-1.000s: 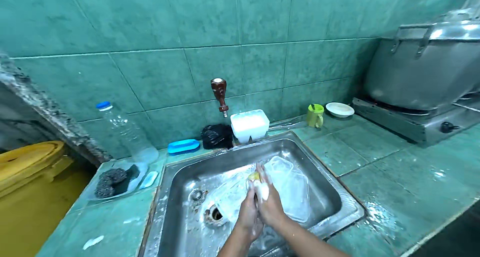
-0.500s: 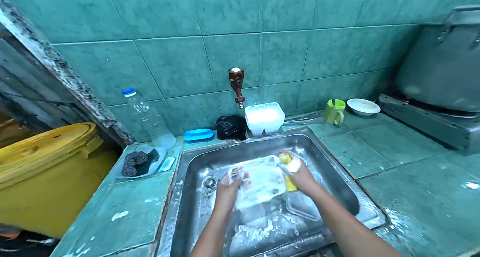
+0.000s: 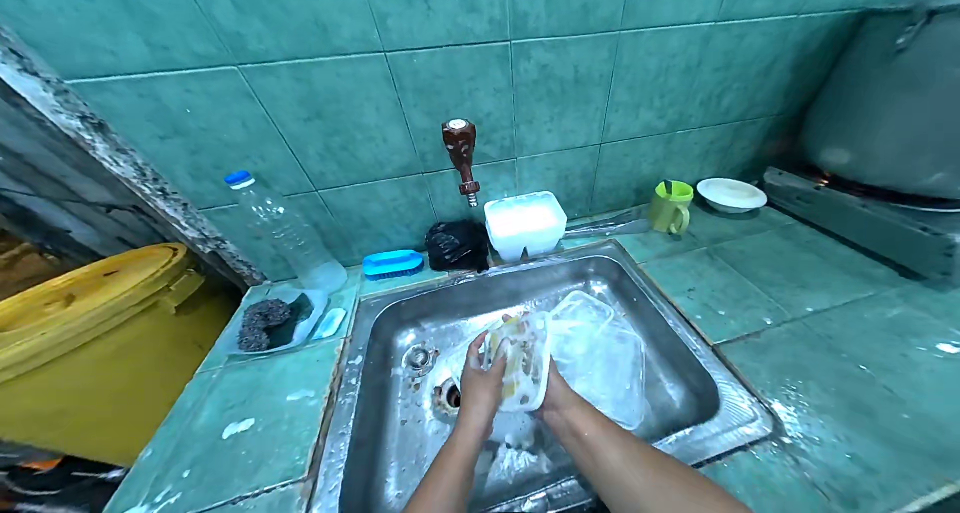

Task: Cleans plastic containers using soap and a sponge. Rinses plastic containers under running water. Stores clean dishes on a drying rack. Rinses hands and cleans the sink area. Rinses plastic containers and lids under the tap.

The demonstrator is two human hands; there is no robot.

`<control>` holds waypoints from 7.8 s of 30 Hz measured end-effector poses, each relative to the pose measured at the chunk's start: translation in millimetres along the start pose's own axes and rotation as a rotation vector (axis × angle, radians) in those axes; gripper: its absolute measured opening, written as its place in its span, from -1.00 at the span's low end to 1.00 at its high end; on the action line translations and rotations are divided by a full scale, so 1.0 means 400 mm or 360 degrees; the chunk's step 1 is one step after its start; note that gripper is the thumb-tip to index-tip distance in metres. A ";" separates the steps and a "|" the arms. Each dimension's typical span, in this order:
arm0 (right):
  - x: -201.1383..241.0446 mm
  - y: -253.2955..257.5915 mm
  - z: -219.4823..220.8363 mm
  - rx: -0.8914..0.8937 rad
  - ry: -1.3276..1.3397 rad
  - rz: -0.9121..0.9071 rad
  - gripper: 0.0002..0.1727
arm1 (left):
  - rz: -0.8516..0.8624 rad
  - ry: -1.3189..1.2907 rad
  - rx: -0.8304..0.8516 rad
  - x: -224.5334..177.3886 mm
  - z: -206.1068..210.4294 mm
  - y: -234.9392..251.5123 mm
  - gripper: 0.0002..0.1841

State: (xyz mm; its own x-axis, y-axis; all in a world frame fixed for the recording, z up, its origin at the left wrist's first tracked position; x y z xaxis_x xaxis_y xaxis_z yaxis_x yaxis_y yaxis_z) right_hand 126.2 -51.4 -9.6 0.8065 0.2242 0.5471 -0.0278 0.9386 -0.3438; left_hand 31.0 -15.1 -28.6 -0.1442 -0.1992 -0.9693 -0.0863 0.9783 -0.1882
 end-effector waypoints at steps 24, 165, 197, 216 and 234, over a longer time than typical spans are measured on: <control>0.359 0.168 -0.261 -0.0455 -0.3416 0.0332 -0.44 | -0.0323 0.1566 0.0170 0.098 -0.093 0.157 -0.21; 0.144 -0.018 0.089 0.0069 -0.2113 -0.0879 -0.23 | -0.0491 -0.1451 0.0550 -0.069 0.037 -0.098 -0.53; 0.339 0.128 -0.369 -0.0335 -0.3386 0.0085 -0.07 | 0.0285 0.1187 0.0990 0.061 0.238 0.053 0.03; 0.185 0.046 -0.038 -0.0343 -0.1887 -0.1018 -0.35 | -0.0375 -0.0878 0.0533 -0.126 0.167 -0.092 -0.51; 0.308 0.035 -0.065 -0.0393 -0.1771 -0.1035 -0.25 | -0.0130 -0.0480 -0.0012 -0.072 -0.057 0.012 -0.61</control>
State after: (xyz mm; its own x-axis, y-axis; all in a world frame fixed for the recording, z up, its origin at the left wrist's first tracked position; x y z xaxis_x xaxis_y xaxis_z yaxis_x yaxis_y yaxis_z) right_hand 240.6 -17.3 33.3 -0.2876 -0.0420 0.9568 0.3828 0.9107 0.1550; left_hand 12.1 -5.9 2.1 0.1625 -0.2504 -0.9544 -0.0932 0.9590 -0.2675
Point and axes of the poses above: each hand's wrist, its own y-axis towards the middle knuckle, its own z-axis out of the palm, x = y × z, the point moved 9 cm from there along y, towards the middle knuckle, and after that the axes turned 4 degrees about -x, right-handed, at the moved point
